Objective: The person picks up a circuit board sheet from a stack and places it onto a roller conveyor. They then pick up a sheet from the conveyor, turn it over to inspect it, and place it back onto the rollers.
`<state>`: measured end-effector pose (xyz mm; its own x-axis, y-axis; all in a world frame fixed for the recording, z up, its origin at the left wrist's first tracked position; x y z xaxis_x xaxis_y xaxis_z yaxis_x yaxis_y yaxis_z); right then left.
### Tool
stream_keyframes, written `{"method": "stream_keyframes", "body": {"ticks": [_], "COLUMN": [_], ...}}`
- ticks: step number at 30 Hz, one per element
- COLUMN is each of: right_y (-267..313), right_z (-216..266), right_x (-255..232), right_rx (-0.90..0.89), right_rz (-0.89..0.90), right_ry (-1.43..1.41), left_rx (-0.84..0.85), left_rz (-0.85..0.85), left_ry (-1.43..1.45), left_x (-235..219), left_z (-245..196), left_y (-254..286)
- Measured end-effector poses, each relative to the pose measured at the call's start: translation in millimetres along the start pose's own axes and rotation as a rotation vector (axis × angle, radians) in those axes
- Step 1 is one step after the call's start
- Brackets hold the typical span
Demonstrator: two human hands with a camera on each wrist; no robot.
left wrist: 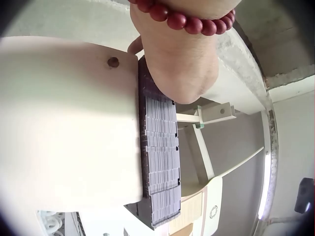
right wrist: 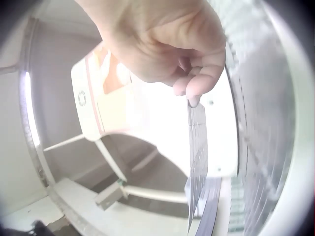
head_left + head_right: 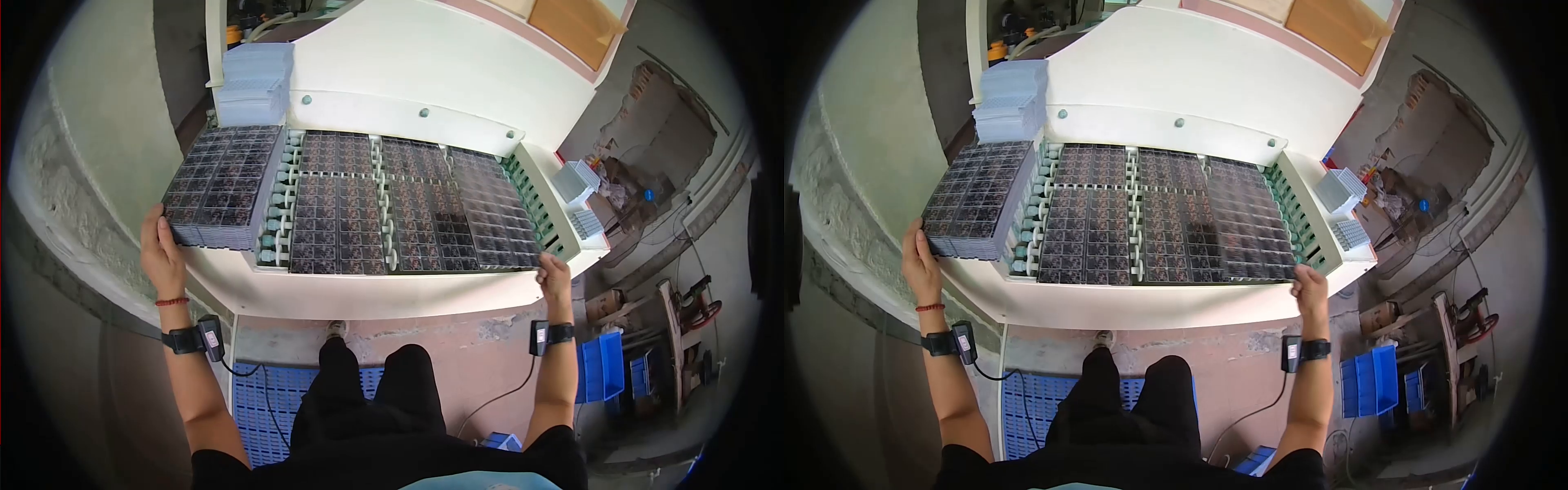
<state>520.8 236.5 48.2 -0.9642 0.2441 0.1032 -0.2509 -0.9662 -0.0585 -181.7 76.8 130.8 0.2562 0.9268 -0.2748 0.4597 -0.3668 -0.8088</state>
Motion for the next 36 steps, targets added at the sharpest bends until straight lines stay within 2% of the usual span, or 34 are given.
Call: {"method": "stream_keyframes", "body": {"ticks": [3,5,6,8,10,12,14,15,16,17,18,19,22,23,25,26,28,30,33,35,36], "right_y": [-21.5,-35.2,-40.1,-52.4,-55.0,-51.2,-57.6,-47.3,-51.1,-44.3,-25.2,-27.2,18.7,38.0,74.0,89.1,102.6,107.5,104.7,119.3,104.1], "right_z": [-12.0,-24.9,-30.4,-18.6,-14.7,3.2,10.3,25.7,26.4,33.8,48.0,40.3,49.8,54.1,62.5,67.9,67.4,61.4,40.8,51.1,23.4], "right_x": [-60.4,-83.3,-84.9,-78.1,-64.2,-43.1,-28.4,-4.3,7.2,30.9,67.6,89.2,193.9,227.4,290.4,319.5,371.1,413.6,458.9,458.6,470.3], "right_rx": [0.005,0.065,0.066,-0.222,-0.172,-0.306,-0.405,-0.416,-0.527,-0.548,-0.497,-0.466,-0.575,-0.579,-0.599,-0.619,-0.608,-0.27,-0.029,0.1,0.114], "right_rz": [-0.093,-0.147,-0.147,-0.222,-0.204,-0.272,-0.285,-0.234,-0.217,-0.155,-0.075,0.025,0.385,0.495,0.686,0.771,0.854,0.93,0.922,0.881,0.879], "right_ry": [0.062,0.409,0.397,0.893,0.918,1.005,1.039,1.059,1.075,1.031,0.937,0.889,0.896,0.867,0.784,0.728,0.666,0.586,0.396,0.377,0.182], "left_rx": [-0.014,0.0,0.012,-0.016,-0.023,-0.044,-0.317,-0.256,-0.198,-0.313,-0.435,-0.338,-0.038,-0.045,0.129,0.133,0.2,0.217,0.229,0.196,0.17], "left_rz": [-0.019,-0.025,-0.026,0.008,0.006,0.001,0.104,0.028,-0.052,0.039,0.129,0.093,0.033,0.02,0.021,0.015,0.065,0.072,0.114,0.141,0.165], "left_ry": [0.028,0.008,0.005,0.019,0.068,0.107,0.086,0.067,0.037,-0.002,-0.033,-0.13,-0.403,-0.413,-0.496,-0.499,-0.517,-0.51,-0.444,-0.374,-0.346], "left_x": [1.4,0.3,-0.6,-0.6,0.9,-6.2,-4.2,-7.0,-8.9,-5.3,-3.2,-7.9,-13.4,-15.3,-13.6,-14.6,-13.4,-18.8,-12.9,-10.5,-9.1], "left_z": [1.5,1.9,1.1,4.6,10.3,10.2,9.1,7.1,9.8,18.7,25.6,15.1,-25.2,-29.1,-50.6,-56.3,-69.2,-78.5,-86.5,-87.2,-85.4], "left_y": [-1.0,-1.5,-1.1,-1.7,-3.7,-6.3,-4.8,-4.6,-3.0,-2.1,1.4,-1.0,-0.6,0.9,8.7,11.3,16.4,21.3,29.5,33.5,36.4]}}
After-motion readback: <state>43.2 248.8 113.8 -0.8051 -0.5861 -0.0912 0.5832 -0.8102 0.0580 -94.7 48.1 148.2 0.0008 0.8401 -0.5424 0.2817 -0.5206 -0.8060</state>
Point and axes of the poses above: each hand's wrist, its own y-axis away from the middle knuckle, its own x-axis out of the palm, z = x × y, the point moved 7 cm from there along -y, towards the middle knuckle, and after that the axes turned 2 degrees about y, right-handed, at the moved point
